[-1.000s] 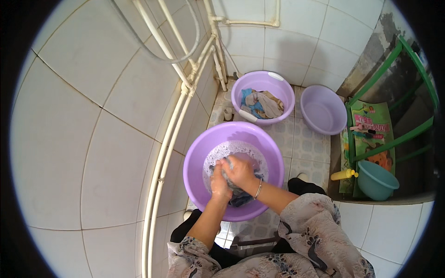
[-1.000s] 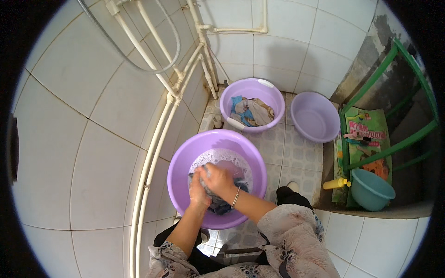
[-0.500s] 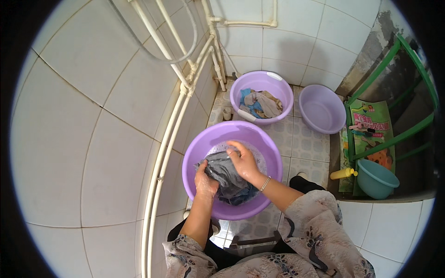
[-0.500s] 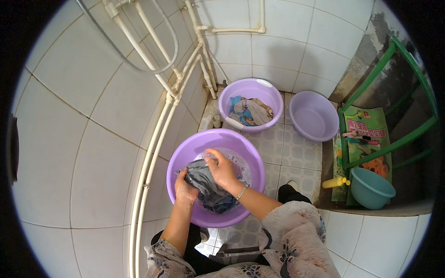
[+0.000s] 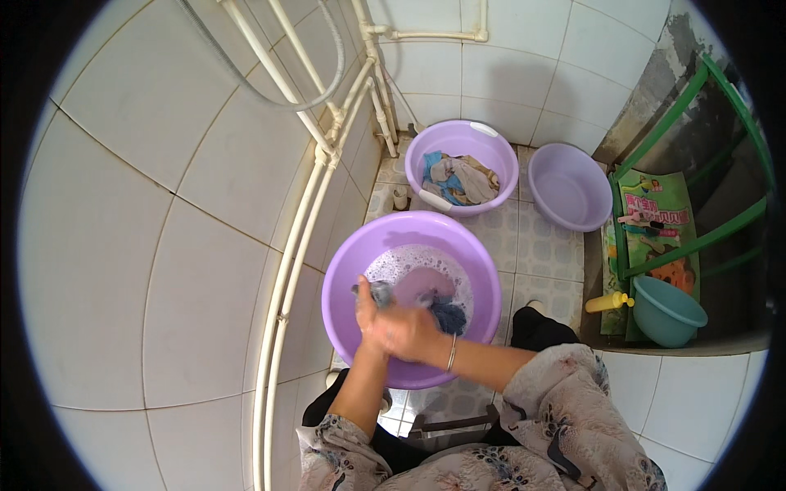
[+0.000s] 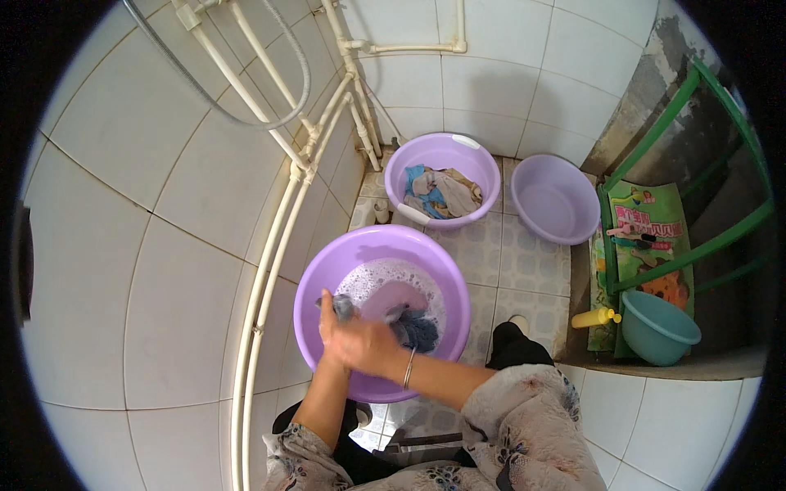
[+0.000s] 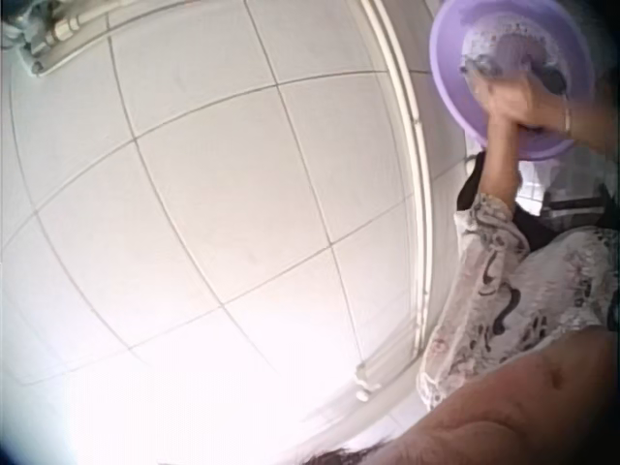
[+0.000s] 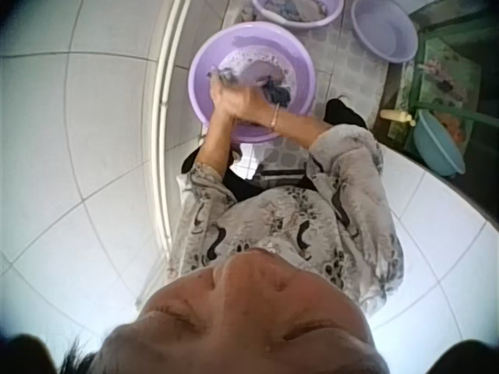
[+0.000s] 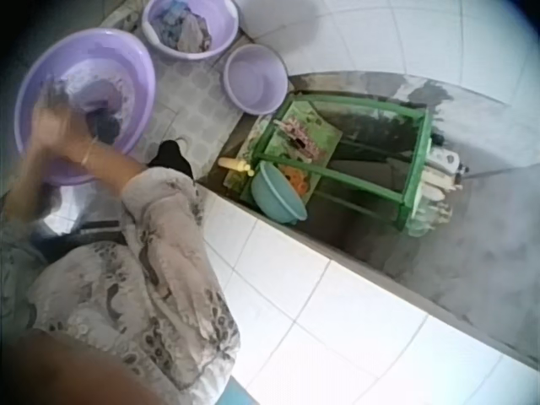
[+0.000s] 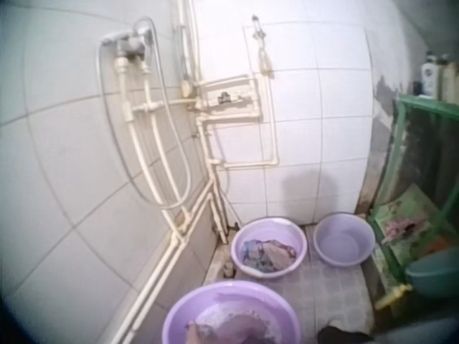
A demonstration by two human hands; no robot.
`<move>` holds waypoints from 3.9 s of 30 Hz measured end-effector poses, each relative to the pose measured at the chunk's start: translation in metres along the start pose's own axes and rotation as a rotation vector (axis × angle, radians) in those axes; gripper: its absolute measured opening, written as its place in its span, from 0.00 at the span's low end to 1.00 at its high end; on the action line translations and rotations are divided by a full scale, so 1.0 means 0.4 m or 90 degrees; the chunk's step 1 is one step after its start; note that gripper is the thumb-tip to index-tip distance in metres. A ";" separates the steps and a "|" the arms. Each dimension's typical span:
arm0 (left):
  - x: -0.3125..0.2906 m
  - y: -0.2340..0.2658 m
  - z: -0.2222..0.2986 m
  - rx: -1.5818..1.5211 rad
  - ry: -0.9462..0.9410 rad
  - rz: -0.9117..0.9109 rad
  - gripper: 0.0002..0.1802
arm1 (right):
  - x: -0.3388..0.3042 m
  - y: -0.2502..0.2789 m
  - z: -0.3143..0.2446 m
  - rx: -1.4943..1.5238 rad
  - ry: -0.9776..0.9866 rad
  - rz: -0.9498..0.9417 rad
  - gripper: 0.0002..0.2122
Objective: The person is hand-washing a dark-colored piece of clothing in a purple basin filled with soapy water. They repeatedly scrub, squeeze, and agitate the fabric with both hands. The person is seated in a tiled room with other basins and cleaning supplies visible nearby.
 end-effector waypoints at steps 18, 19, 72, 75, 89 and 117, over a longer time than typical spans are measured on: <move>-0.060 0.014 0.099 0.104 -0.034 -0.228 0.17 | 0.006 0.112 0.239 0.244 -0.429 -0.232 0.20; -0.065 0.011 0.103 0.106 -0.041 -0.206 0.17 | 0.021 0.135 0.217 0.398 -0.516 -0.118 0.17; -0.058 -0.024 -0.096 0.064 0.026 0.110 0.22 | -0.043 -0.005 0.191 -0.031 -0.341 -0.031 0.16; -0.075 -0.045 -0.052 0.080 -0.037 -0.005 0.22 | -0.012 0.044 0.128 -0.024 -0.277 0.077 0.14; -0.114 0.013 0.006 0.409 0.045 -0.257 0.37 | 0.010 0.099 0.238 0.275 -0.537 -0.200 0.24; -0.009 -0.029 -0.041 0.163 -0.214 0.028 0.34 | -0.030 -0.004 0.139 -0.211 -0.318 -0.025 0.16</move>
Point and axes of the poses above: each hand's wrist, its own x-axis towards the middle knuckle, its own y-axis out of the back of the hand, z = x × y, the point moved 3 cm from there along x, towards the middle knuckle, and after that the axes turned 6 degrees about -z, right-handed, at the moved point
